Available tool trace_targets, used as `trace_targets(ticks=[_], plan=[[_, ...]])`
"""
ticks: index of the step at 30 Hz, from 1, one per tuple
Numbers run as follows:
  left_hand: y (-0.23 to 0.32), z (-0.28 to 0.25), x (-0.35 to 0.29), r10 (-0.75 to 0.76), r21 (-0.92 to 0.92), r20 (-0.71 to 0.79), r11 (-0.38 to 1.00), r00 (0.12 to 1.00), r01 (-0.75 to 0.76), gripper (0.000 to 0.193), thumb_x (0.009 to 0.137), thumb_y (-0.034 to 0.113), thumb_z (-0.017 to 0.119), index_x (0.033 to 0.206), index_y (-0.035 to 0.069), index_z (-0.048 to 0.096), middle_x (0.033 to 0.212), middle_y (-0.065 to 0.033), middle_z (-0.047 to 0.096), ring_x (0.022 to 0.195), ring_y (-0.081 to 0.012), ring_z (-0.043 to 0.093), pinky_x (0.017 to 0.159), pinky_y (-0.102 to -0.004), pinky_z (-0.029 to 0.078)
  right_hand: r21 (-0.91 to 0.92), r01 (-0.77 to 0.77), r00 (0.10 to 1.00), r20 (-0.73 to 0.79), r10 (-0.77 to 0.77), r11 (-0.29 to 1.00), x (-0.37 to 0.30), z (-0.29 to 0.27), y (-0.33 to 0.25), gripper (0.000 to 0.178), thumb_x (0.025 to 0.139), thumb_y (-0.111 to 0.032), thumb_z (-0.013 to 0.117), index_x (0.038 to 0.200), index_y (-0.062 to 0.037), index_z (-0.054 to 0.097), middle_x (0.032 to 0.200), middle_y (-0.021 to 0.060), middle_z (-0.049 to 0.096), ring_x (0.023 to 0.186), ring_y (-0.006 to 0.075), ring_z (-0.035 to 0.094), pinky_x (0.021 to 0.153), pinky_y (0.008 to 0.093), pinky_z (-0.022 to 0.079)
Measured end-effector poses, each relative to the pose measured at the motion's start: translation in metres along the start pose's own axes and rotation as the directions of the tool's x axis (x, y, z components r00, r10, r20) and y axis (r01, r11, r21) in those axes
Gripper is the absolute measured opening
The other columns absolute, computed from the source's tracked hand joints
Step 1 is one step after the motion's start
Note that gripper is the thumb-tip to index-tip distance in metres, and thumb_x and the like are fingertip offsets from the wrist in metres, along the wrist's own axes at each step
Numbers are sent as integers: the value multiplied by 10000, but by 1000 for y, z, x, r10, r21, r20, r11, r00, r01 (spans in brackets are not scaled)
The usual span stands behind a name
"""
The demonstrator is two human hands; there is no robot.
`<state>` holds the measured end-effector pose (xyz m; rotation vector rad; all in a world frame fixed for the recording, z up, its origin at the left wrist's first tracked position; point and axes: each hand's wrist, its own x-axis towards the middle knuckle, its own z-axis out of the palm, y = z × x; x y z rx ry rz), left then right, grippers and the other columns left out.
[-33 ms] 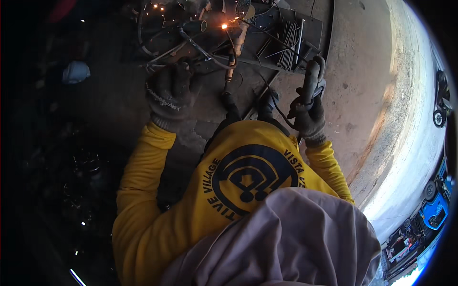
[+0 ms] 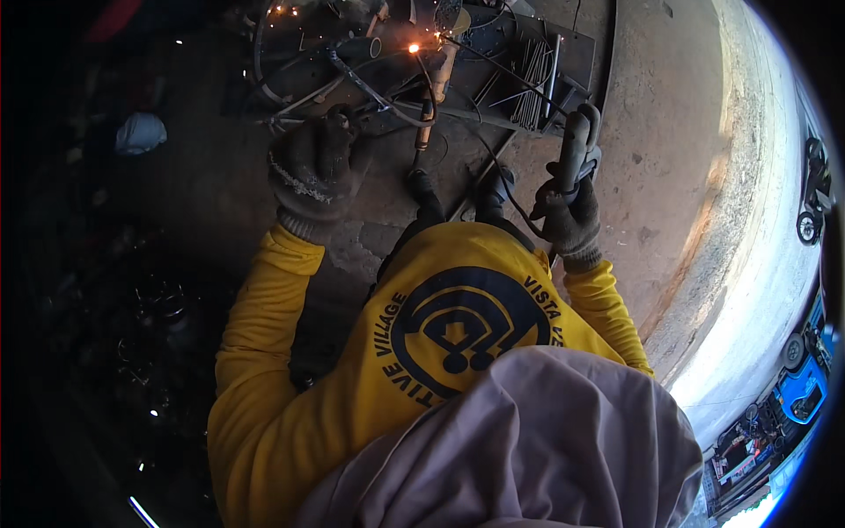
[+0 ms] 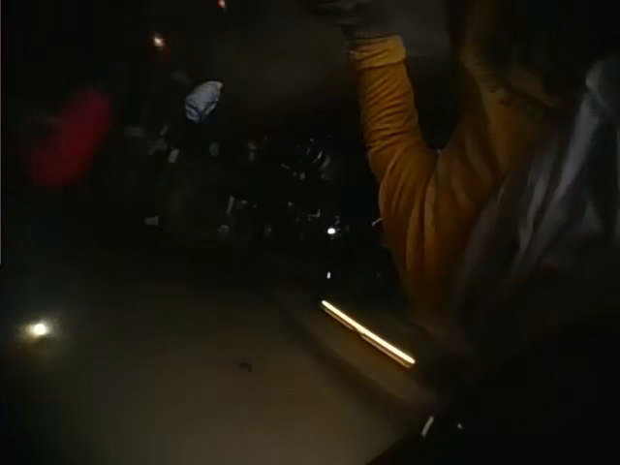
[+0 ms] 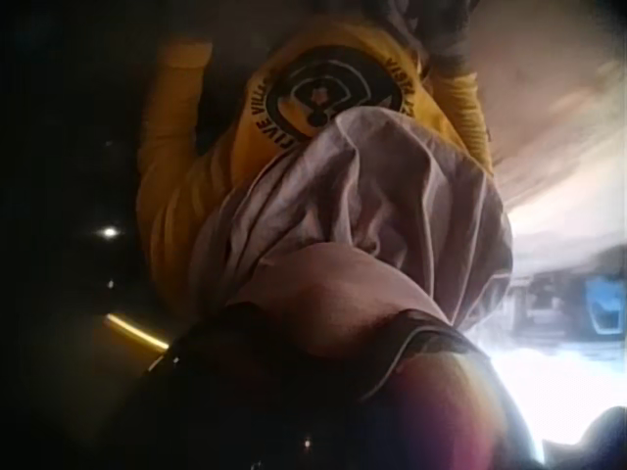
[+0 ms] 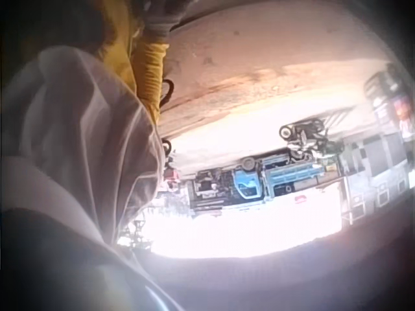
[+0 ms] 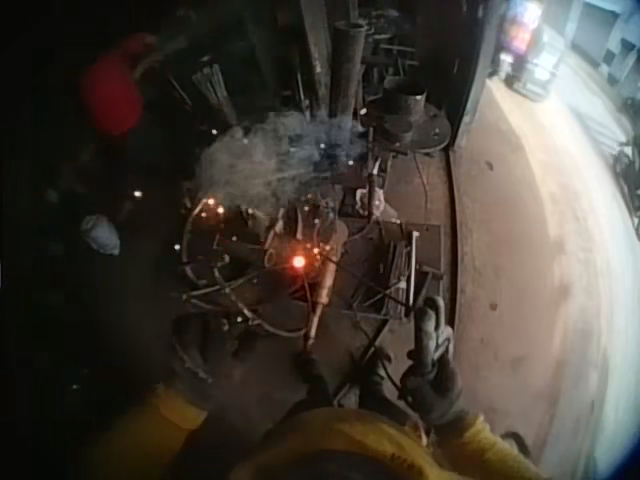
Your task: The person uses a welding tool to join pieces of a metal wire frame together. They hold the tool in one hand while using the other gloved hand to position the metal wires, creating sparks during the welding process.
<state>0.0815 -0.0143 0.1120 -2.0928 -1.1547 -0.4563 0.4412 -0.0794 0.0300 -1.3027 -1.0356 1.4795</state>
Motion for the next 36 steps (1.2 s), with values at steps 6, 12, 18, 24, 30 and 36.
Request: trace_targets(ticks=[6, 12, 18, 24, 30, 36], plan=[[-5, -6, 9, -5, -198, 1, 980, 1000, 5, 720, 829, 384, 837, 1316, -39, 519, 1197, -180, 561, 1060, -278, 552, 762, -396, 556, 92, -17, 1000, -6, 18, 996, -5, -1, 5, 398, 944, -111, 649, 1304, 21, 540, 919, 60, 666, 752, 124, 655, 690, 264, 544], [-1, -12, 20, -6, -164, 139, 986, 990, 28, 398, 853, 148, 795, 1186, -31, 669, 1097, -94, 627, 1010, -257, 601, 772, -367, 563, 107, 2, 1000, -12, 0, 994, -7, -15, 25, 518, 973, -181, 639, 1380, 80, 451, 877, 78, 623, 724, 163, 628, 632, 298, 573], [15, -14, 19, -220, -161, 119, 958, 968, 238, 294, 807, 141, 828, 1090, 139, 749, 1082, -65, 623, 1034, -261, 621, 828, -381, 562, 167, -23, 999, -39, 30, 986, -6, -28, 51, 510, 975, -180, 633, 1382, 67, 450, 876, 70, 619, 726, 143, 618, 629, 288, 573], [4, -7, 28, -224, -118, -80, 970, 971, 213, 352, 820, 286, 807, 1156, 260, 707, 1298, -60, 554, 1241, -270, 504, 904, -407, 490, 153, -2, 998, -63, 12, 988, -7, -33, 49, 500, 973, -174, 640, 1380, 56, 461, 872, 63, 617, 707, 138, 615, 616, 288, 572], [-19, 5, 26, 8, 80, 44, 997, 999, -11, 467, 737, 267, 897, 1120, 80, 708, 1300, -213, 490, 1257, -395, 498, 1017, -459, 539, 150, -10, 998, -56, 18, 989, -6, -29, 44, 487, 976, -170, 632, 1375, 58, 471, 882, 66, 623, 716, 154, 625, 607, 302, 575], [-38, 15, 29, -276, -379, 72, 881, 958, 282, 534, 748, 222, 885, 1238, 150, 683, 1376, -278, 453, 1308, -443, 476, 1017, -445, 554, 153, -16, 996, -84, 29, 988, -9, -29, 45, 491, 973, -169, 631, 1375, 60, 467, 873, 68, 620, 714, 156, 624, 610, 306, 578]])
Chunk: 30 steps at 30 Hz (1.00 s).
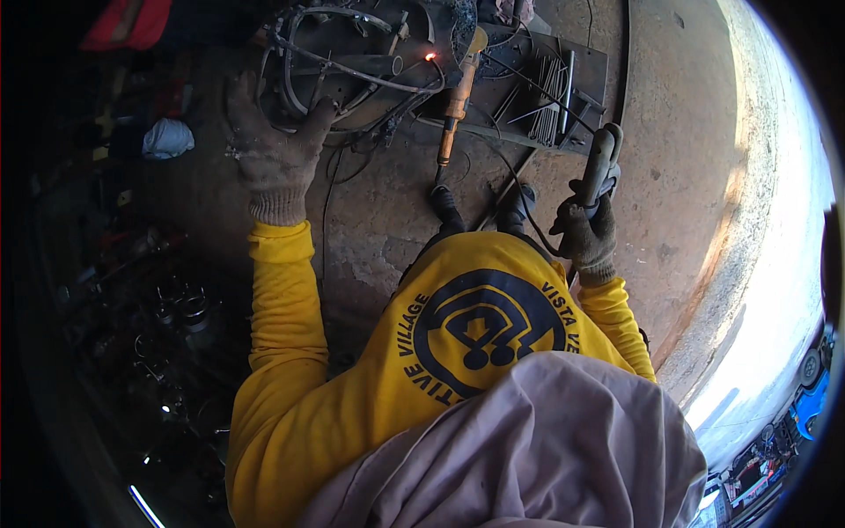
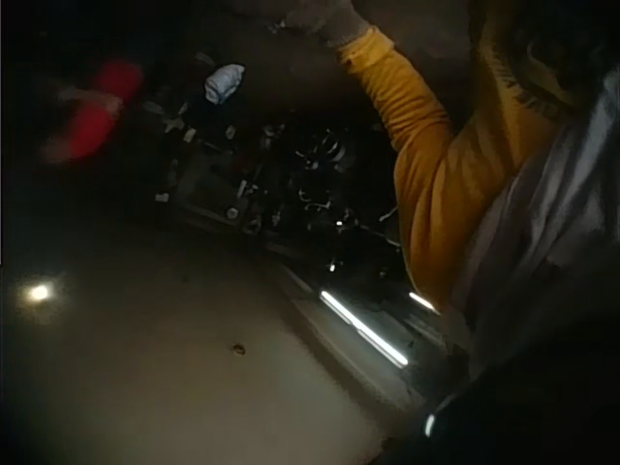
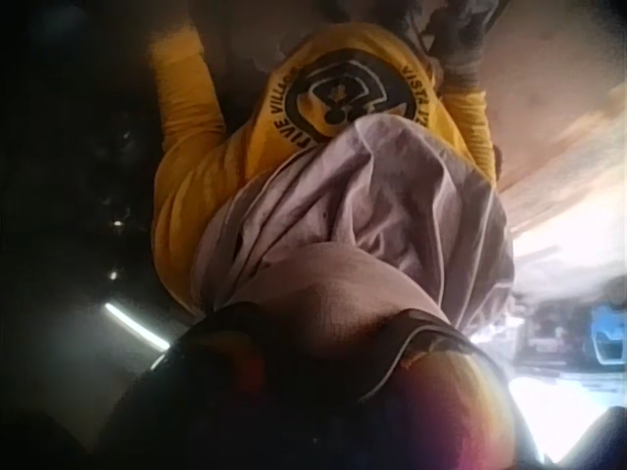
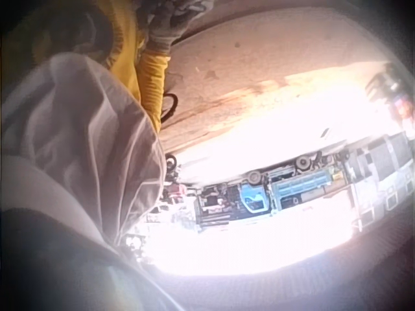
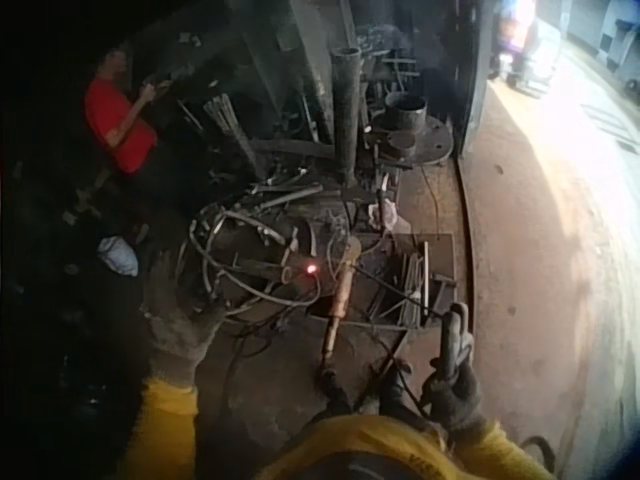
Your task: The person uses a welding tool to join pieces of a metal wire frame together. They hold the tool in one hand while using the other gloved hand to position the metal wires, creating sparks during the welding process.
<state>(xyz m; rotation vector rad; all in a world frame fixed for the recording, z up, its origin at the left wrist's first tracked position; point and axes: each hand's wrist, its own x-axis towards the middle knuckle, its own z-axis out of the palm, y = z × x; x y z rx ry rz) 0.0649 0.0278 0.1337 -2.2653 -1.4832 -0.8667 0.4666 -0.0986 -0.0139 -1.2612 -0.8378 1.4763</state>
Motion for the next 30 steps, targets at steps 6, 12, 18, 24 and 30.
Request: trace_targets(ticks=[6, 12, 18, 24, 30], plan=[[8, -8, -6, -110, 99, 142, 990, 984, 96, 1025, 707, 411, 892, 1427, -90, 364, 1260, -238, 591, 1152, -352, 639, 963, -396, 555, 36, -25, 1000, -1, 25, 999, 0, -3, -4, 514, 966, -173, 638, 1383, 66, 455, 878, 74, 620, 716, 160, 626, 626, 308, 582], [46, -10, -17, -179, 173, 192, 974, 965, 146, 958, 706, 417, 912, 1351, -112, 441, 1256, -216, 576, 1123, -340, 652, 942, -431, 581, -46, -10, 1000, 24, 11, 999, -1, -2, -10, 546, 964, -201, 655, 1385, 78, 445, 885, 77, 623, 714, 160, 626, 629, 299, 576], [55, -6, -40, 73, 305, 79, 948, 994, -94, 771, 827, 515, 784, 1340, 14, 503, 1194, -136, 598, 1058, -277, 593, 822, -406, 564, -77, 6, 998, 70, 0, 997, -6, -2, -16, 584, 966, -257, 672, 1382, 83, 445, 881, 76, 628, 726, 159, 631, 631, 289, 572], [52, -3, -65, 162, 415, -25, 899, 986, -138, 882, 795, 652, 766, 1303, -23, 515, 1237, -148, 501, 1057, -302, 549, 840, -378, 531, -43, 6, 996, 85, -2, 999, -3, 2, -18, 589, 966, -266, 674, 1382, 81, 443, 883, 75, 633, 722, 157, 631, 628, 291, 569], [61, 22, -55, 194, 293, -79, 942, 978, -163, 608, 868, 457, 782, 1320, 161, 503, 1173, -57, 520, 1010, -237, 569, 800, -400, 512, -27, 26, 995, 101, -23, 999, -4, 0, -19, 407, 954, -131, 652, 1302, 37, 522, 887, 57, 643, 711, 124, 638, 640, 258, 549]])
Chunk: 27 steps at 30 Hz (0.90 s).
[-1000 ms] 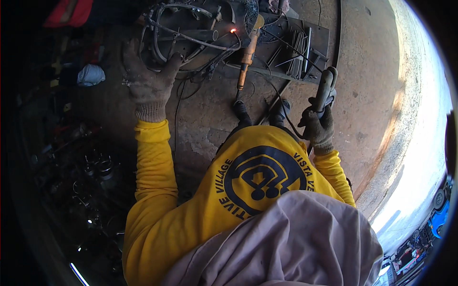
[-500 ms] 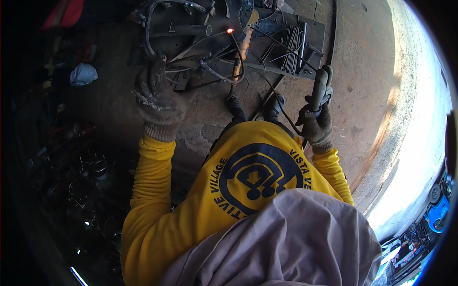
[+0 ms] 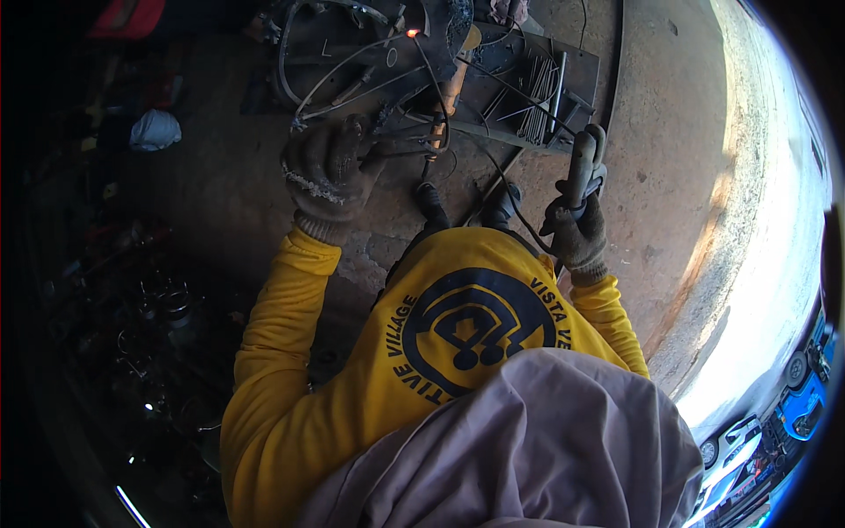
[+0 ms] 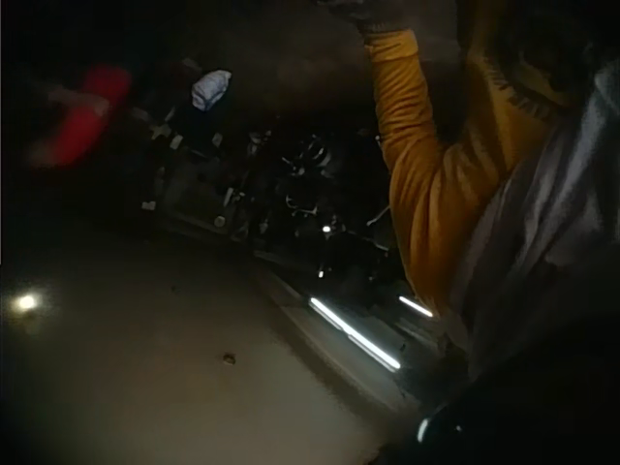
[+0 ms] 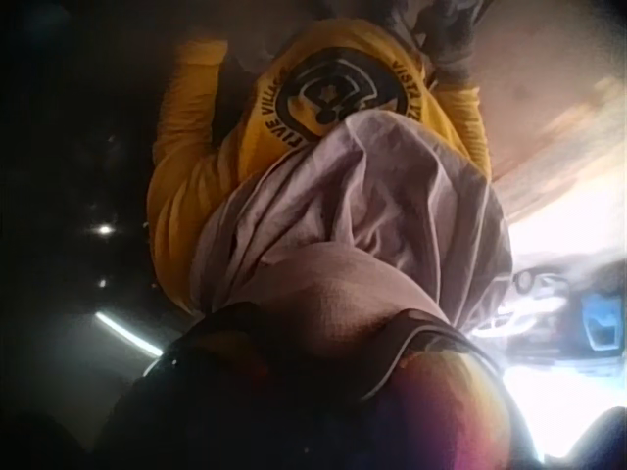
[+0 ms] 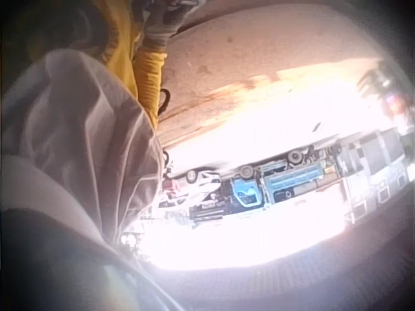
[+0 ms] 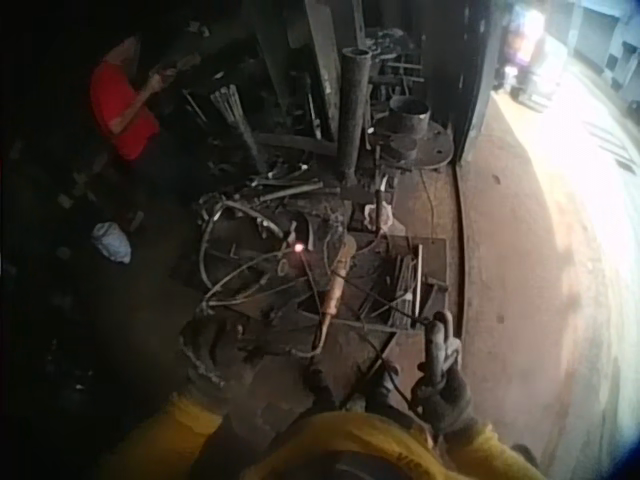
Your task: The person uses a welding tool to join pieces of a metal wire frame together. They hold the tool in one hand while using the other gloved hand to position the metal wires, creating sparks during the welding process.
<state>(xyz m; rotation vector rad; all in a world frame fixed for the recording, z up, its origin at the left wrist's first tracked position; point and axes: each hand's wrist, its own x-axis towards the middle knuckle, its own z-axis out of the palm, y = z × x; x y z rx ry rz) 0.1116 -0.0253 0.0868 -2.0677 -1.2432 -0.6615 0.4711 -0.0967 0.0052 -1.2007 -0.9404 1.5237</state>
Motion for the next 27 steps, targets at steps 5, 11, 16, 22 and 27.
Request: trace_targets(ticks=[5, 11, 16, 22, 27], plan=[[-1, 0, -8, 20, -73, -20, 997, 1000, -21, 565, 864, 384, 789, 1311, 184, 508, 1166, -35, 527, 1047, -230, 562, 831, -416, 479, -101, -2, 998, 64, 8, 995, 0, -7, 1, 543, 963, -209, 649, 1380, 71, 443, 881, 81, 642, 714, 155, 626, 657, 278, 541], [2, -1, -12, 40, -118, -16, 992, 999, -41, 622, 772, 288, 822, 1314, 232, 521, 1174, -21, 532, 1073, -242, 559, 873, -426, 456, -177, 12, 996, 94, 5, 984, 7, -2, 1, 464, 949, -137, 629, 1351, 35, 477, 887, 64, 643, 711, 136, 622, 659, 267, 530], [0, 0, -7, 97, -142, -51, 984, 994, -104, 613, 798, 212, 792, 1350, 257, 529, 1148, 6, 557, 1072, -220, 561, 840, -410, 467, -253, 141, 980, 174, -99, 957, 14, 0, 3, 477, 934, -105, 638, 1364, 24, 477, 904, 50, 639, 734, 129, 623, 683, 263, 525], [3, -16, 14, 169, -164, 35, 973, 985, -161, 578, 799, 125, 741, 1333, 250, 559, 1135, 30, 588, 1067, -203, 575, 823, -396, 476, -251, 136, 987, 121, -109, 958, 19, 7, -7, 446, 875, -117, 718, 1263, 37, 558, 1083, 105, 635, 984, 190, 608, 890, 321, 496], [4, -16, 12, 186, -144, 56, 974, 981, -176, 538, 812, 150, 724, 1318, 251, 572, 1174, 37, 594, 1100, -197, 568, 880, -411, 458, -218, 160, 982, 134, -133, 963, 21, 10, -7, 438, 865, -101, 715, 1250, 31, 554, 1116, 123, 607, 1010, 205, 588, 910, 329, 483]])
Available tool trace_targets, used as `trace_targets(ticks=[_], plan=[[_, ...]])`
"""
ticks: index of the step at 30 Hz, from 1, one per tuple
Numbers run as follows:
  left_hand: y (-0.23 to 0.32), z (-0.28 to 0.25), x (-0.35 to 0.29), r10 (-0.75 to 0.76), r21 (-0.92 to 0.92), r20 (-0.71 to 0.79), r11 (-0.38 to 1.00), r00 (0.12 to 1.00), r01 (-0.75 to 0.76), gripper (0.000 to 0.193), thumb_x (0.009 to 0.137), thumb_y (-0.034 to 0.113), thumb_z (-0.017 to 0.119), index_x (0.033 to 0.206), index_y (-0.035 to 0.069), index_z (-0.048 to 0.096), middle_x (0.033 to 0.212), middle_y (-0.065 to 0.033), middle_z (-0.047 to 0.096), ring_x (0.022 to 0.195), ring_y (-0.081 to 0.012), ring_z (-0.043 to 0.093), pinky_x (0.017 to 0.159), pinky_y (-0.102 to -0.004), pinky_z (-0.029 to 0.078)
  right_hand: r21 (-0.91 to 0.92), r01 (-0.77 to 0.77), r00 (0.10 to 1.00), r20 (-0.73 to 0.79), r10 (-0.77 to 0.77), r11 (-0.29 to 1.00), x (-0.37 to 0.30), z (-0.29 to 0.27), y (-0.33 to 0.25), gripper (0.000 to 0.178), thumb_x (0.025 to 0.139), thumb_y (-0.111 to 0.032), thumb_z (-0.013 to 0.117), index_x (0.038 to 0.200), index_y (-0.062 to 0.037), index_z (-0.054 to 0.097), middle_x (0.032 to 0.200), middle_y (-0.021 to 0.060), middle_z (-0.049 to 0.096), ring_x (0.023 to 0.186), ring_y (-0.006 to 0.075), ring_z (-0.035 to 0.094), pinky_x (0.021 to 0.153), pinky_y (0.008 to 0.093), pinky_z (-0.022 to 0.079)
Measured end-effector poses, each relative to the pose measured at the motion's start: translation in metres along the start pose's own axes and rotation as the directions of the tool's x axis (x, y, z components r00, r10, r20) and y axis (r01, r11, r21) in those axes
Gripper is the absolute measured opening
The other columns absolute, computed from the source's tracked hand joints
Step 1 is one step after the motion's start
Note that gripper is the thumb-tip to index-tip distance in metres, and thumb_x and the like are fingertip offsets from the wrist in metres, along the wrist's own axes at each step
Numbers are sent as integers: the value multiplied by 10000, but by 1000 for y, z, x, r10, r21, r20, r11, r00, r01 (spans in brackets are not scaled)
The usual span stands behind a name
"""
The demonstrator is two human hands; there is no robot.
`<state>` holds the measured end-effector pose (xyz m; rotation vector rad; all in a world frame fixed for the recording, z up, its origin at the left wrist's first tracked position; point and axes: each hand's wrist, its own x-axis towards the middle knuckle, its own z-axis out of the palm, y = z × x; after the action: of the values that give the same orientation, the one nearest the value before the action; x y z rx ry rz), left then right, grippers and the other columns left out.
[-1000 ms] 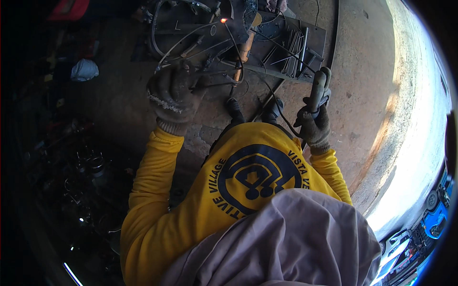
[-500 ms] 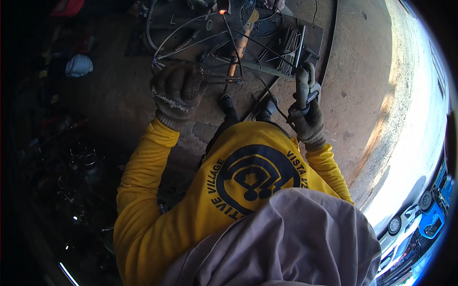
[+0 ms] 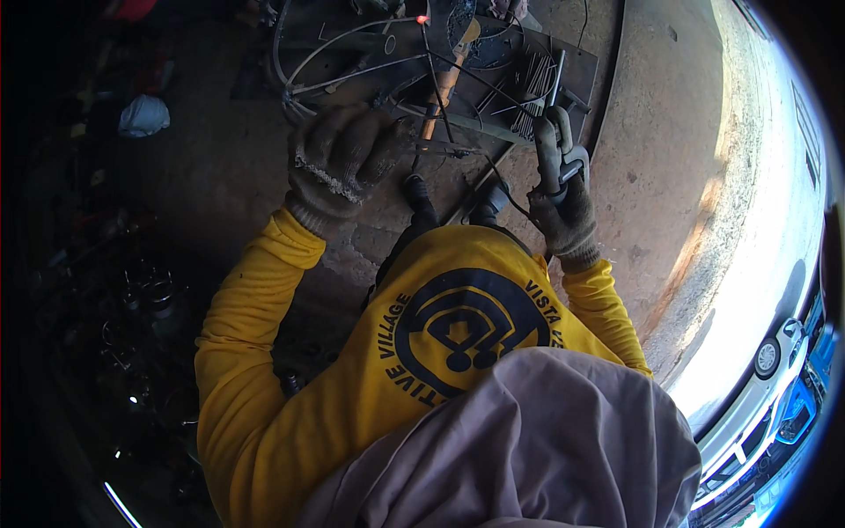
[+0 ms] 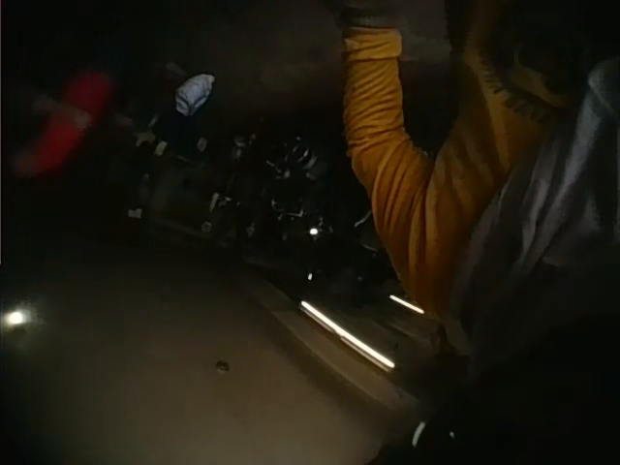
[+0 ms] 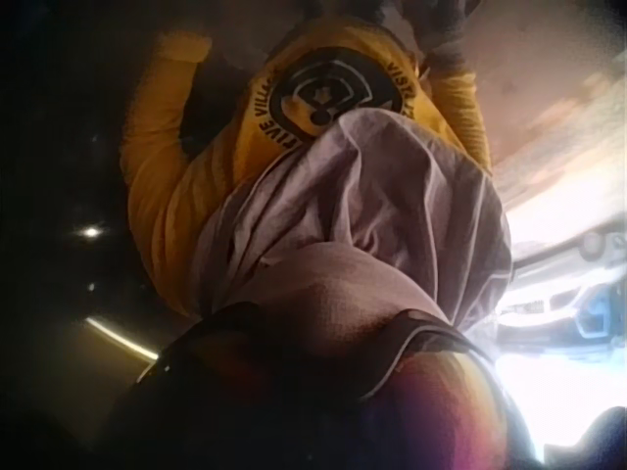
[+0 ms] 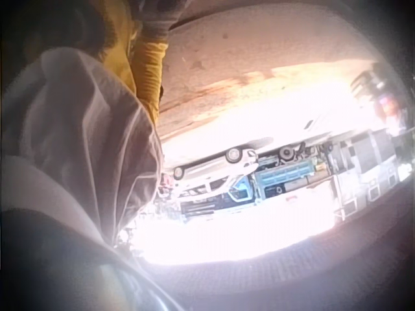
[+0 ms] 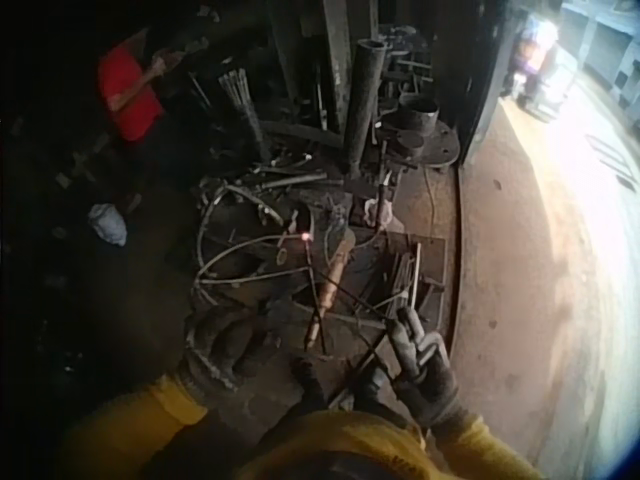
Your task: The person uses a welding tool to join pieces of a metal wire frame together. They hold the tool in one hand while using the other gloved hand to position the metal wires, creating sparks during the welding process.
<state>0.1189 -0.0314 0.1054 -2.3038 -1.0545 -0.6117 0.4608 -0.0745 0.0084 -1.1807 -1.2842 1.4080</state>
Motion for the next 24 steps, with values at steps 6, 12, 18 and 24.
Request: trace_targets(ticks=[6, 12, 18, 24], plan=[[0, 0, 0, 22, -25, 62, 999, 998, -20, 535, 841, 246, 713, 1347, 286, 546, 1189, 47, 565, 1163, -185, 532, 923, -405, 432, -35, -9, 999, 31, 10, 999, -4, -8, 8, 502, 880, -78, 679, 1337, 9, 490, 1057, 88, 611, 932, 166, 596, 819, 295, 498], [1, -3, 8, 59, -4, 26, 998, 998, -59, 569, 775, 140, 769, 1284, 275, 553, 1165, 26, 600, 1115, -203, 586, 878, -383, 483, -156, 53, 996, 81, -40, 986, -3, -11, 14, 571, 911, -63, 645, 1437, -19, 427, 988, 44, 624, 840, 121, 609, 746, 255, 512], [1, -4, 12, 78, 8, 51, 997, 996, -78, 547, 774, 157, 775, 1258, 290, 559, 1167, 37, 605, 1129, -198, 585, 887, -384, 476, -11, -28, 999, -20, 27, 1000, -2, -2, 1, 366, 848, -72, 724, 1167, -6, 556, 1058, 116, 607, 959, 200, 578, 867, 334, 487], [-1, -4, 10, 88, -5, 55, 996, 995, -88, 543, 774, 161, 771, 1258, 289, 560, 1177, 33, 608, 1146, -202, 586, 890, -386, 474, -5, -27, 1000, -1, 27, 1000, 0, -1, -2, 374, 848, -71, 709, 1182, -6, 555, 1056, 109, 605, 951, 189, 572, 863, 332, 490]])
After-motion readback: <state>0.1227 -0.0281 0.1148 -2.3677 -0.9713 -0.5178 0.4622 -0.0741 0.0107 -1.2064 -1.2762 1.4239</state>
